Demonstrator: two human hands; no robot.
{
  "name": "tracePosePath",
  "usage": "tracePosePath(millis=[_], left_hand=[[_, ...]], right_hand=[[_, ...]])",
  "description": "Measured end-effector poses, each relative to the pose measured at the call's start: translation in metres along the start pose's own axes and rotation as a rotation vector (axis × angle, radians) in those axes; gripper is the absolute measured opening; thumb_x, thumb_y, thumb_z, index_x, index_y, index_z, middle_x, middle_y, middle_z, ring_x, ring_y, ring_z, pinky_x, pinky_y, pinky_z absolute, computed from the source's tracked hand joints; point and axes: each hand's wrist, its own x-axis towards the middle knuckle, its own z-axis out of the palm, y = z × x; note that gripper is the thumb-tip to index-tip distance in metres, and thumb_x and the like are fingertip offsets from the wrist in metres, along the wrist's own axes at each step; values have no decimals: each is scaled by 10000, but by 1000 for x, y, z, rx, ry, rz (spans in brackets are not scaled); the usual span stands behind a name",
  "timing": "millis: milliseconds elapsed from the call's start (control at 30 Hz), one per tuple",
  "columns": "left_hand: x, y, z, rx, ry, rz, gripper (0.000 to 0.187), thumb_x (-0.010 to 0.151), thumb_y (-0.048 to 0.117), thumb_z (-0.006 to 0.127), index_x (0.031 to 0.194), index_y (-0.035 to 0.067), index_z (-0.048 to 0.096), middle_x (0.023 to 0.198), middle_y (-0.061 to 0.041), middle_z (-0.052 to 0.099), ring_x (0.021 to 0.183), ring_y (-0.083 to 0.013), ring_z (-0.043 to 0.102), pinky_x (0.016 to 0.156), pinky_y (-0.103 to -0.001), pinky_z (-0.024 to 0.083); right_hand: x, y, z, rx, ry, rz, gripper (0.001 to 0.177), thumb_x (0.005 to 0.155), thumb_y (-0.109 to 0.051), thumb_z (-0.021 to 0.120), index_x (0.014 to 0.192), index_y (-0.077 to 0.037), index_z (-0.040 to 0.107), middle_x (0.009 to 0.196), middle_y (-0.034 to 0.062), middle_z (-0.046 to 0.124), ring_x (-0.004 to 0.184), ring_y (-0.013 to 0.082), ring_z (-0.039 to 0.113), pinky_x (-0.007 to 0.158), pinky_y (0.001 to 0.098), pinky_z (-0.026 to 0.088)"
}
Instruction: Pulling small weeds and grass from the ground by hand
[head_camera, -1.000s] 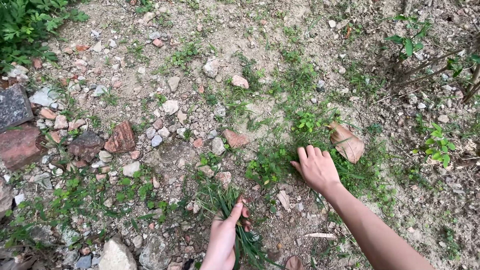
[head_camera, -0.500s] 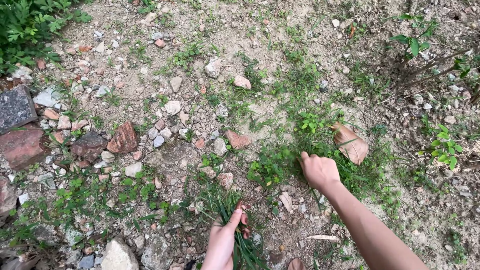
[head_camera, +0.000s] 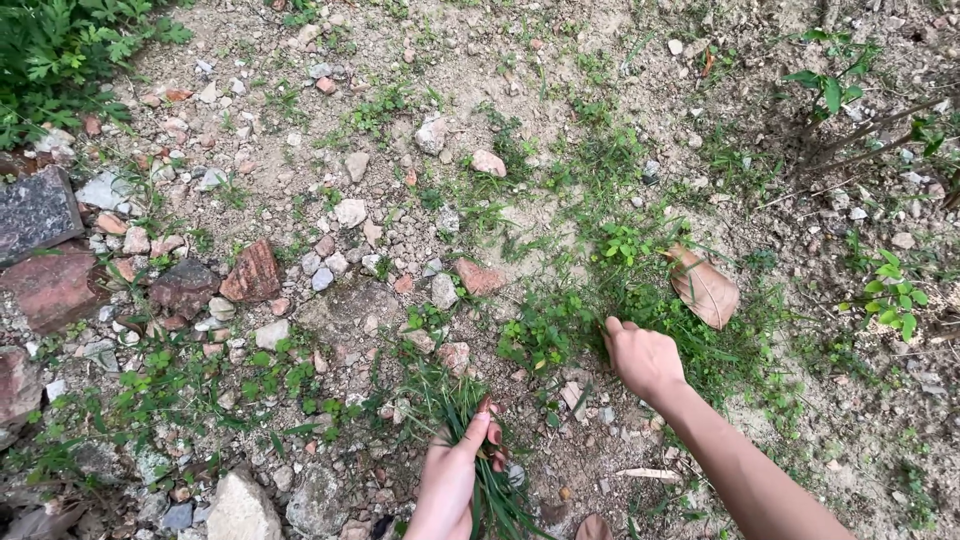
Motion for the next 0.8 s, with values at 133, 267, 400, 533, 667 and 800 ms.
tracePosePath(millis=[133, 267, 400, 533, 667, 800], left_hand=[[-12, 8, 7, 29, 20, -26, 124, 1025, 132, 620, 1009, 14, 656, 817, -128, 624, 697, -236, 533, 590, -357, 443], [-12, 6, 6, 5, 15, -24, 112, 1027, 120, 613, 1002, 13, 635, 832, -132, 635, 690, -238, 540, 591, -355, 447], [-16, 9, 8, -2, 33, -50, 99, 1021, 129, 620, 1030, 31, 614, 847, -129, 635, 702, -232, 535, 602, -349, 455], [-13, 5, 9, 14, 47, -22, 143, 1000, 151, 670, 948, 22, 636, 822, -119, 651, 676, -225, 545, 597, -348, 464], [-21, 13, 15, 11, 44, -49, 129, 1007, 143, 644, 1034, 17, 633, 860, -124, 637, 710, -228, 538, 632, -353, 464], [-17, 5, 15, -12, 24, -30, 133, 1007, 120, 648, 999, -11, 667, 847, -133, 656, 666, -232, 536, 582, -345, 440]], right_hand=[[-6, -5, 1, 15, -5, 23, 255, 1080, -292, 349, 1047, -109, 523, 877, 78, 670, 488, 245, 591, 443, 419, 531], [-10, -9, 0, -2, -7, 32, 248, 1073, -273, 338, 1048, -113, 526, 864, 75, 651, 510, 251, 601, 437, 428, 511], [-14, -11, -2, -40, -11, 33, 208, 1069, -187, 342, 1105, -96, 526, 841, 75, 631, 557, 241, 620, 448, 416, 528], [-29, -2, -2, -63, 45, 11, 160, 1061, -90, 371, 1007, -77, 522, 790, 61, 610, 593, 198, 537, 411, 351, 474], [-37, 4, -2, -14, 108, 13, 252, 1094, -225, 339, 979, -85, 515, 721, 51, 577, 562, 188, 480, 412, 339, 439], [-49, 2, -34, 260, 177, 116, 292, 1100, -202, 353, 1002, -21, 560, 916, 149, 653, 468, 195, 588, 316, 309, 525]])
